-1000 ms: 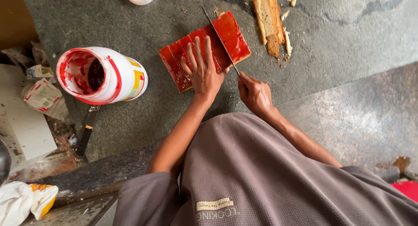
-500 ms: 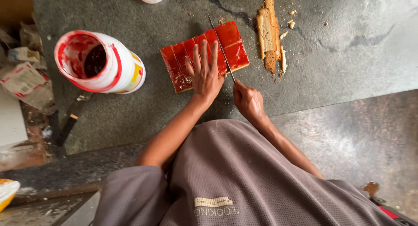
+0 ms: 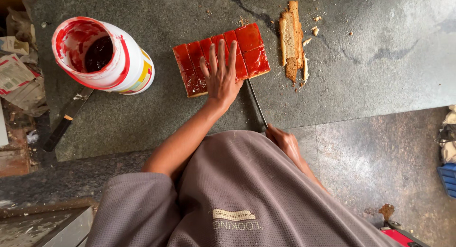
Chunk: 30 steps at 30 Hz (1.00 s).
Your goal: The person uses a long serrated knife to cut a rectangular red-glazed cake into uniform square pieces on a countertop. They make several vertical and horizontal cuts to create a grid pattern, then briefly reach for a plastic bag from a shelf before returning to the cake.
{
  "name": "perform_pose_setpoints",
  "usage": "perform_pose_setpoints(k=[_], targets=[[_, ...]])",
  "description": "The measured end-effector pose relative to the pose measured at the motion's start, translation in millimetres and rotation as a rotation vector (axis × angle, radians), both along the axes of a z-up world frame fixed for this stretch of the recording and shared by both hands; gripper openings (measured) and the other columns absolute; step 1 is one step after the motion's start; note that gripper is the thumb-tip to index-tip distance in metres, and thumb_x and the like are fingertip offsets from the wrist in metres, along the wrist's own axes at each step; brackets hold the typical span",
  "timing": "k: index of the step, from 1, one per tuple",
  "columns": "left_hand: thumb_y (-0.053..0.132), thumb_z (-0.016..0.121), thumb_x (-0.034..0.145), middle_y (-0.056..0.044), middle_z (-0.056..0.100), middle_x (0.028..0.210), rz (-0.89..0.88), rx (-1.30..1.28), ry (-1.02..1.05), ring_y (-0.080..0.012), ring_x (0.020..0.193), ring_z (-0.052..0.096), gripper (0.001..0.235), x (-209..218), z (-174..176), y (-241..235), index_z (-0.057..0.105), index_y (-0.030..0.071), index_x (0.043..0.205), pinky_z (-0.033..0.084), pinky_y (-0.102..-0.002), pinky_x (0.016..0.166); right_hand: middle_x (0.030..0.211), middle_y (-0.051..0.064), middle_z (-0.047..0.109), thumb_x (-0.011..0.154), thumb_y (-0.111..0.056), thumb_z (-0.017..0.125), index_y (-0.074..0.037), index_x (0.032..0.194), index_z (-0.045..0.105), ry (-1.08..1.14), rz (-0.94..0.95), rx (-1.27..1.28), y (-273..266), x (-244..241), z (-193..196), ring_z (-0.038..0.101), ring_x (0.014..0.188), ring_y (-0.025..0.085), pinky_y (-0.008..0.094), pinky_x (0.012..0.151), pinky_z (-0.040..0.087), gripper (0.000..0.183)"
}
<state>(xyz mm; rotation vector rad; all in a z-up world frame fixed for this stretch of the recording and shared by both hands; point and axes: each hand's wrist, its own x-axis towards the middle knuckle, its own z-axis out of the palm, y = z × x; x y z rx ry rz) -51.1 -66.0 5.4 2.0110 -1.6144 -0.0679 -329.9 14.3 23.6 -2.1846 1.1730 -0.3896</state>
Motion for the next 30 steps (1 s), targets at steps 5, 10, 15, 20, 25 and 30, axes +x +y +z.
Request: perform_pose_setpoints(k=[5,10,15,20,25,30], targets=[[0.036,0.094,0.072,-0.021,0.017,0.168,-0.023,0.053,-0.052,-0.0436,0.155,0.018,0.128,-15.9,3.8,7.3,0.008,0.016,0.165,0.02,-0.072,0.118,0.074,0.009,0.068,0.1,-0.014,0.065,0.0,0.116,0.071,-0.052,-0.076,-0.21,24.7,-49.8,7.8,0.059,0.052,0.013,0.032,0.042,0.047,0.022],[0.044,0.093,0.072,-0.023,0.02,0.166,-0.085,0.015,-0.019,-0.0452,0.153,0.019,0.126,-29.6,5.9,-7.4,0.011,0.014,0.163,0.019,-0.074,0.116,0.068,0.009,0.066,0.102,-0.011,0.064,0.002,0.122,0.07,-0.069,-0.167,-0.285,-18.0,-18.7,5.5,0.057,0.047,0.015,0.035,0.039,0.042,0.025],[0.041,0.093,0.071,-0.021,0.024,0.167,-0.034,0.0,-0.077,-0.0422,0.154,0.021,0.126,-29.3,8.6,-27.1,0.013,0.016,0.164,0.02,-0.071,0.119,0.081,0.013,0.072,0.103,-0.015,0.066,0.0,0.121,0.071,-0.099,-0.159,-0.334,-73.7,38.7,19.5,0.064,0.057,0.022,0.037,0.049,0.049,0.024],[0.043,0.094,0.067,-0.022,0.027,0.165,-0.025,0.077,-0.069,-0.0424,0.153,0.022,0.127,-26.6,14.3,-26.2,0.015,0.014,0.163,0.023,-0.071,0.117,0.083,0.015,0.074,0.101,-0.014,0.066,0.002,0.119,0.073,-0.102,-0.123,-0.261,-93.7,69.0,43.6,0.067,0.056,0.027,0.039,0.049,0.05,0.025],[0.046,0.095,0.066,-0.022,0.029,0.163,0.006,0.039,-0.056,-0.0435,0.152,0.023,0.128,-25.3,16.7,-24.7,0.018,0.012,0.162,0.023,-0.073,0.116,0.086,0.016,0.075,0.101,-0.015,0.066,0.001,0.118,0.073,-0.092,-0.088,-0.254,-102.2,75.4,42.5,0.068,0.059,0.027,0.038,0.051,0.052,0.024],[0.048,0.095,0.063,-0.022,0.028,0.164,0.008,0.072,-0.055,-0.0436,0.152,0.023,0.13,-26.5,16.6,-26.6,0.018,0.012,0.162,0.023,-0.073,0.116,0.085,0.016,0.075,0.101,-0.015,0.066,0.002,0.118,0.073,-0.058,-0.113,-0.231,-106.3,73.0,32.1,0.068,0.055,0.027,0.039,0.049,0.051,0.025]])
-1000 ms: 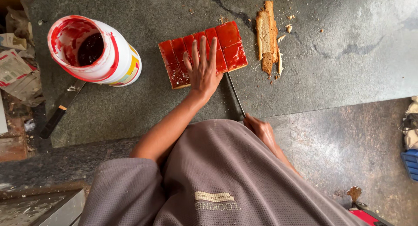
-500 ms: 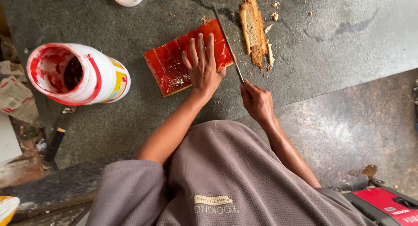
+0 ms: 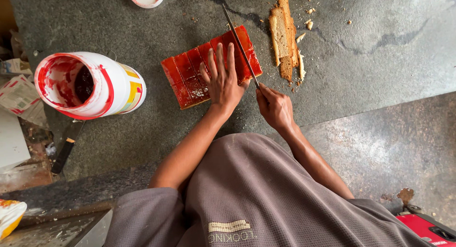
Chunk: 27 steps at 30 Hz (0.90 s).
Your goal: The person uses a long serrated knife to cut a rectangular red-glazed cake into uniform square pieces on a countertop. They make several vertical and horizontal cuts to create a grid pattern, then briefly reach for a plastic bag from a shelf before returning to the cake.
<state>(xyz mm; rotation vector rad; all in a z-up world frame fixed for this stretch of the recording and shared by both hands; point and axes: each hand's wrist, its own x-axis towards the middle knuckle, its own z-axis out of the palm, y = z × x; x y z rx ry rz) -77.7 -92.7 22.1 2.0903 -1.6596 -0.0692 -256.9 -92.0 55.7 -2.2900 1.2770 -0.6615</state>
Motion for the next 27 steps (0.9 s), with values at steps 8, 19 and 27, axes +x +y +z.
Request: perform_pose_setpoints(k=[8,19,27], targets=[[0.052,0.096,0.06,-0.022,0.026,0.164,0.004,0.025,0.006,-0.0432,0.153,0.021,0.135,2.7,-6.0,-4.4,0.017,0.013,0.162,0.022,-0.073,0.116,0.089,0.016,0.077,0.102,-0.016,0.066,0.001,0.119,0.074,0.013,0.005,-0.038,-2.4,-2.8,-12.1,0.069,0.057,0.023,0.036,0.049,0.052,0.026],[0.058,0.095,0.061,-0.02,0.024,0.166,0.015,0.066,-0.007,-0.042,0.153,0.021,0.136,3.4,-8.2,-4.8,0.015,0.015,0.163,0.022,-0.073,0.116,0.078,0.011,0.073,0.103,-0.017,0.066,-0.001,0.12,0.075,0.019,-0.011,-0.018,2.1,-1.8,-8.0,0.063,0.05,0.02,0.036,0.044,0.047,0.026],[0.061,0.094,0.06,-0.02,0.022,0.166,0.023,0.069,-0.013,-0.042,0.154,0.02,0.137,4.3,-12.3,-5.5,0.015,0.014,0.162,0.021,-0.073,0.117,0.079,0.012,0.073,0.102,-0.017,0.065,-0.001,0.122,0.074,0.011,-0.02,-0.001,1.5,1.1,-2.6,0.065,0.051,0.023,0.038,0.046,0.049,0.027]])
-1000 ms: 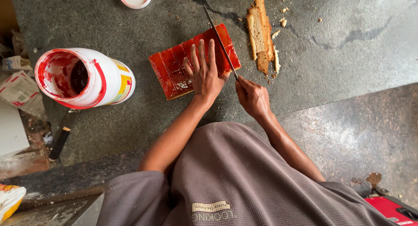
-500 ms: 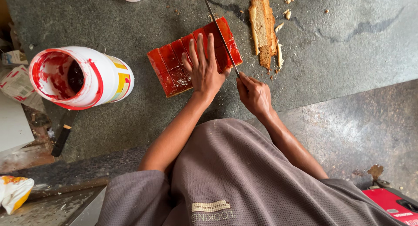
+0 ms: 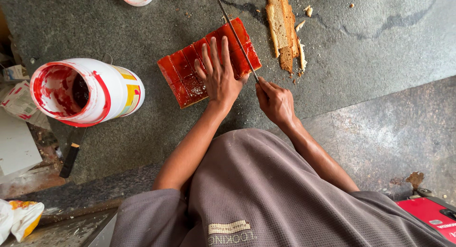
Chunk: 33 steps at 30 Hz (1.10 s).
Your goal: The person uses a long serrated knife to cut a rectangular red-glazed cake into uniform square pieces on a countertop. They make several vertical and horizontal cuts to create a grid pattern, then briefly reach for a plastic bag from a shelf before returning to the cake.
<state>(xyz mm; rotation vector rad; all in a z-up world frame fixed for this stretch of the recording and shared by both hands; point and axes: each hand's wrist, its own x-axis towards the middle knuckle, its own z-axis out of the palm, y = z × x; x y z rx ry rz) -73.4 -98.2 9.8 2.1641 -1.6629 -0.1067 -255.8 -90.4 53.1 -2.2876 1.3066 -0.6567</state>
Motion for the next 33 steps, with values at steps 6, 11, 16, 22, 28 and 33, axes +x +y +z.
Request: perform_pose_setpoints(k=[6,11,16,22,28,33], targets=[[0.063,0.093,0.061,-0.02,0.023,0.166,0.007,-0.015,-0.009,-0.0417,0.153,0.02,0.136,-0.3,-2.1,0.2,0.016,0.015,0.162,0.022,-0.073,0.116,0.081,0.012,0.073,0.103,-0.018,0.065,-0.001,0.121,0.074,0.002,0.004,-0.04,0.2,-0.7,-2.1,0.065,0.054,0.022,0.037,0.047,0.049,0.026],[0.063,0.094,0.06,-0.021,0.023,0.165,-0.003,0.0,-0.015,-0.0421,0.153,0.02,0.138,-0.7,-3.1,-0.9,0.015,0.014,0.162,0.021,-0.073,0.115,0.077,0.012,0.074,0.102,-0.017,0.065,-0.002,0.118,0.075,0.028,-0.065,-0.027,-1.3,3.9,-10.3,0.062,0.047,0.022,0.037,0.041,0.044,0.024],[0.058,0.096,0.059,-0.021,0.023,0.166,-0.005,-0.003,-0.01,-0.0422,0.154,0.02,0.14,-0.6,-3.4,-0.8,0.014,0.014,0.163,0.022,-0.071,0.118,0.076,0.012,0.074,0.104,-0.014,0.063,-0.001,0.119,0.075,0.015,-0.021,0.024,0.0,1.7,-12.4,0.061,0.046,0.02,0.037,0.04,0.043,0.024],[0.058,0.096,0.06,-0.021,0.022,0.166,0.0,-0.023,-0.014,-0.0419,0.154,0.02,0.139,-1.0,-2.0,-4.2,0.013,0.015,0.163,0.022,-0.072,0.117,0.078,0.016,0.073,0.102,-0.015,0.064,0.002,0.118,0.073,0.01,0.066,0.053,-5.2,-8.3,-1.8,0.064,0.048,0.023,0.038,0.042,0.046,0.025],[0.06,0.094,0.064,-0.019,0.021,0.167,0.014,-0.027,-0.016,-0.0408,0.154,0.02,0.136,-4.5,3.6,0.1,0.012,0.016,0.163,0.023,-0.072,0.117,0.083,0.02,0.071,0.102,-0.014,0.065,0.002,0.118,0.073,-0.066,0.14,0.041,-6.5,-12.7,8.9,0.068,0.061,0.033,0.042,0.054,0.053,0.023],[0.06,0.093,0.063,-0.018,0.022,0.166,0.022,-0.017,-0.009,-0.0402,0.153,0.021,0.134,-3.7,11.6,-1.2,0.013,0.016,0.162,0.023,-0.071,0.116,0.084,0.022,0.071,0.1,-0.015,0.066,0.001,0.115,0.074,0.031,0.122,0.071,-5.1,-20.0,19.4,0.067,0.063,0.038,0.046,0.054,0.052,0.024]])
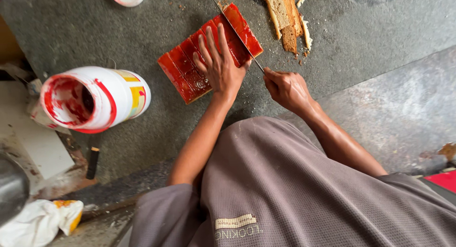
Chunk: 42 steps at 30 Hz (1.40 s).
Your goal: The person uses a long serrated knife to cut a rectangular red-glazed cake into uniform square pieces on a countertop. They make several vertical and horizontal cuts to create a grid pattern, then briefly reach for a plastic bag from a shelf before returning to the cake.
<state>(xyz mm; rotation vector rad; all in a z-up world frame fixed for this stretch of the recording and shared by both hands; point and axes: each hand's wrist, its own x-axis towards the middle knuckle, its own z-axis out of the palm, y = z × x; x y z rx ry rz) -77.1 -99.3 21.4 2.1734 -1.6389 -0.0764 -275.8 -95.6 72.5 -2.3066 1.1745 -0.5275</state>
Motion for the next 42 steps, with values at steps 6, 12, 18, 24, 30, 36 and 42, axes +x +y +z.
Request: perform_pose_setpoints(k=[6,12,18,24,30,36,42], targets=[[0.055,0.093,0.067,-0.018,0.023,0.167,-0.01,-0.002,-0.038,-0.0406,0.154,0.022,0.13,-3.9,1.3,0.8,0.014,0.015,0.163,0.024,-0.071,0.117,0.079,0.021,0.069,0.101,-0.016,0.063,0.0,0.111,0.073,-0.013,-0.033,-0.028,-0.8,5.2,0.7,0.066,0.062,0.038,0.047,0.052,0.051,0.021],[0.055,0.094,0.063,-0.02,0.025,0.165,-0.027,-0.01,-0.045,-0.0421,0.152,0.024,0.132,-2.5,0.8,-0.4,0.016,0.014,0.161,0.025,-0.072,0.115,0.073,0.019,0.066,0.104,-0.016,0.061,-0.003,0.096,0.069,0.009,-0.049,0.018,9.4,0.3,2.5,0.063,0.057,0.037,0.047,0.049,0.048,0.017],[0.054,0.094,0.065,-0.018,0.026,0.165,-0.013,-0.03,-0.059,-0.0419,0.152,0.026,0.13,-7.3,-1.2,0.3,0.017,0.014,0.162,0.028,-0.071,0.114,0.07,0.019,0.064,0.101,-0.014,0.061,-0.005,0.091,0.064,0.042,-0.036,0.032,-3.1,6.5,-5.9,0.063,0.057,0.038,0.048,0.049,0.048,0.014],[0.053,0.093,0.068,-0.019,0.027,0.163,-0.043,-0.128,-0.069,-0.0433,0.15,0.027,0.127,-6.2,3.2,0.7,0.017,0.015,0.161,0.027,-0.074,0.113,0.071,0.019,0.066,0.099,-0.018,0.061,-0.005,0.1,0.068,0.058,-0.061,0.037,17.8,-8.9,-11.9,0.064,0.059,0.039,0.05,0.051,0.049,0.015],[0.039,0.094,0.069,-0.018,0.026,0.166,-0.081,-0.052,-0.093,-0.042,0.153,0.027,0.124,-11.8,9.1,10.9,0.016,0.016,0.163,0.028,-0.072,0.115,0.081,0.019,0.07,0.102,-0.02,0.061,-0.006,0.107,0.073,0.05,-0.088,0.039,11.4,-4.8,-37.5,0.066,0.063,0.039,0.049,0.053,0.052,0.019],[0.035,0.094,0.065,-0.018,0.026,0.166,-0.059,-0.008,-0.089,-0.0422,0.153,0.026,0.126,-9.4,6.6,9.7,0.015,0.017,0.162,0.027,-0.072,0.115,0.075,0.018,0.067,0.103,-0.022,0.061,-0.005,0.106,0.071,0.114,-0.068,0.063,36.7,-29.2,-52.5,0.065,0.065,0.037,0.049,0.056,0.05,0.02],[0.039,0.095,0.071,-0.021,0.024,0.165,-0.112,-0.128,-0.075,-0.0455,0.152,0.024,0.126,-5.5,16.2,15.5,0.013,0.014,0.163,0.025,-0.074,0.114,0.079,0.019,0.07,0.096,-0.02,0.064,-0.004,0.121,0.071,0.068,-0.07,0.084,99.7,-93.9,-44.7,0.065,0.06,0.035,0.046,0.052,0.051,0.03]])
